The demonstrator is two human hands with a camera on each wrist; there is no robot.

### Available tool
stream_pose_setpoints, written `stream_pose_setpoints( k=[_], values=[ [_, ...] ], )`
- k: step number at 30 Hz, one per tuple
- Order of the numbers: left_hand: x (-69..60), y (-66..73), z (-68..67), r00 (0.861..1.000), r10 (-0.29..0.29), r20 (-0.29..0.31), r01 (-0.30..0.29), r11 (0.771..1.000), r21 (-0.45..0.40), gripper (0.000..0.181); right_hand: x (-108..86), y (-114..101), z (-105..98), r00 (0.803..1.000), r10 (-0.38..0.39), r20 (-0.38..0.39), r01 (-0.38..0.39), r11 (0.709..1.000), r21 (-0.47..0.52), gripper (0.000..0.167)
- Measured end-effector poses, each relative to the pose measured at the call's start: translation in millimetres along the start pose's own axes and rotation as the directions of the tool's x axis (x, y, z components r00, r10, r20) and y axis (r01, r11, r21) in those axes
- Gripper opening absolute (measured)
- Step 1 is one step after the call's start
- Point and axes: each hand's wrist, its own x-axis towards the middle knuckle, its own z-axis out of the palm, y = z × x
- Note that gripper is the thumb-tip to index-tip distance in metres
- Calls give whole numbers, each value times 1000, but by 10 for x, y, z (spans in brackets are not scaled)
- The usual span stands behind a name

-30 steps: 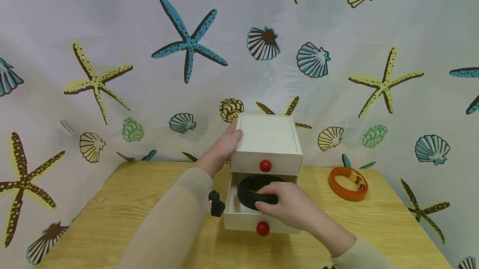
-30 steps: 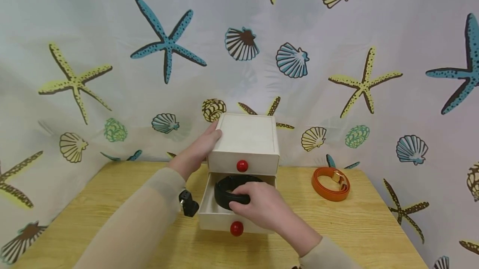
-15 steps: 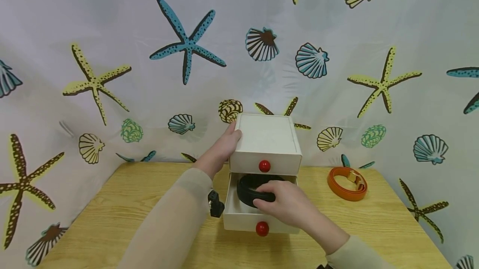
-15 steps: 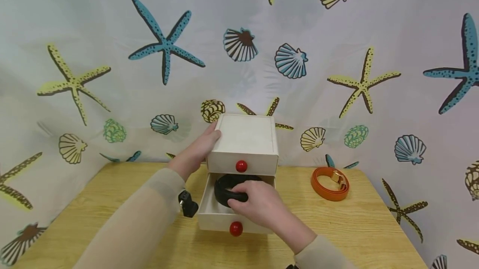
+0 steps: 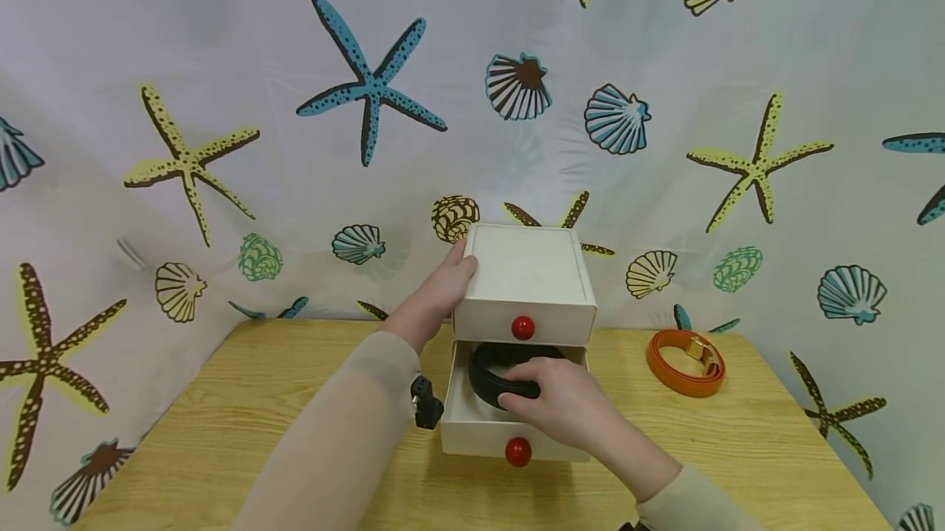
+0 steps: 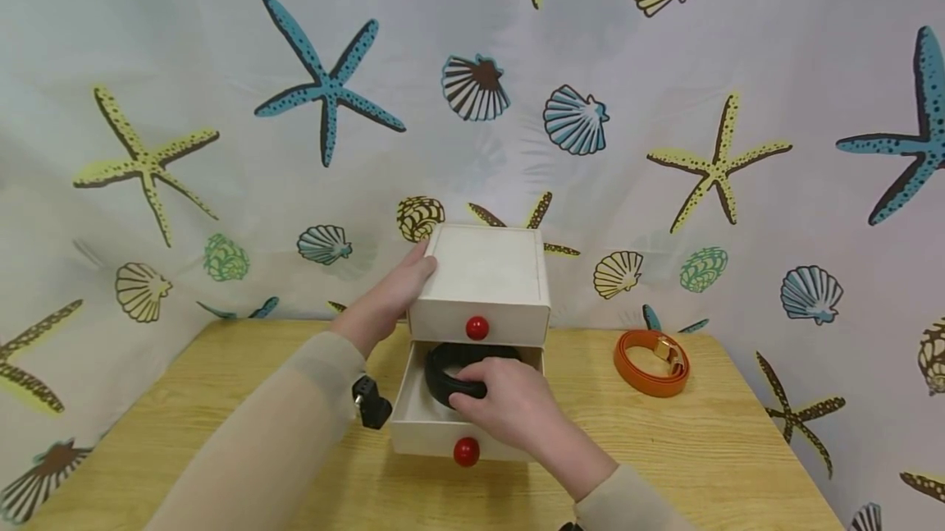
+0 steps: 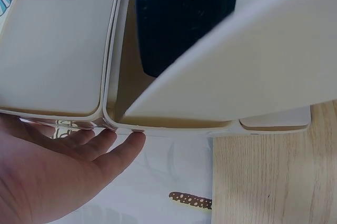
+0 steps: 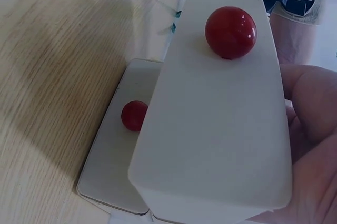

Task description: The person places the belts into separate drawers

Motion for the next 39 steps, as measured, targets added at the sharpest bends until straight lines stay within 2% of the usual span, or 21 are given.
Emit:
stream_pose_setpoints(
  k=[9, 22, 33, 39],
  values=[
    [-14, -4, 1, 1000, 1, 2, -1, 1000, -2, 67, 2, 4, 22, 999, 12, 33, -12, 1000, 2, 31],
    [-19, 5, -1, 1000, -4, -6, 4, 1000, 9, 68, 6, 12, 39, 999, 31, 28, -31, 1000, 0, 30],
    [-9, 2, 7, 1000, -6, -6, 6, 1000, 3, 67, 17, 22, 48, 999, 4, 38, -3, 1000, -3, 10],
    [-8, 2, 6, 1000, -11, -13, 11, 1000, 6, 68, 13, 18, 55, 1000, -23, 5, 23, 1000, -17, 9]
  ],
)
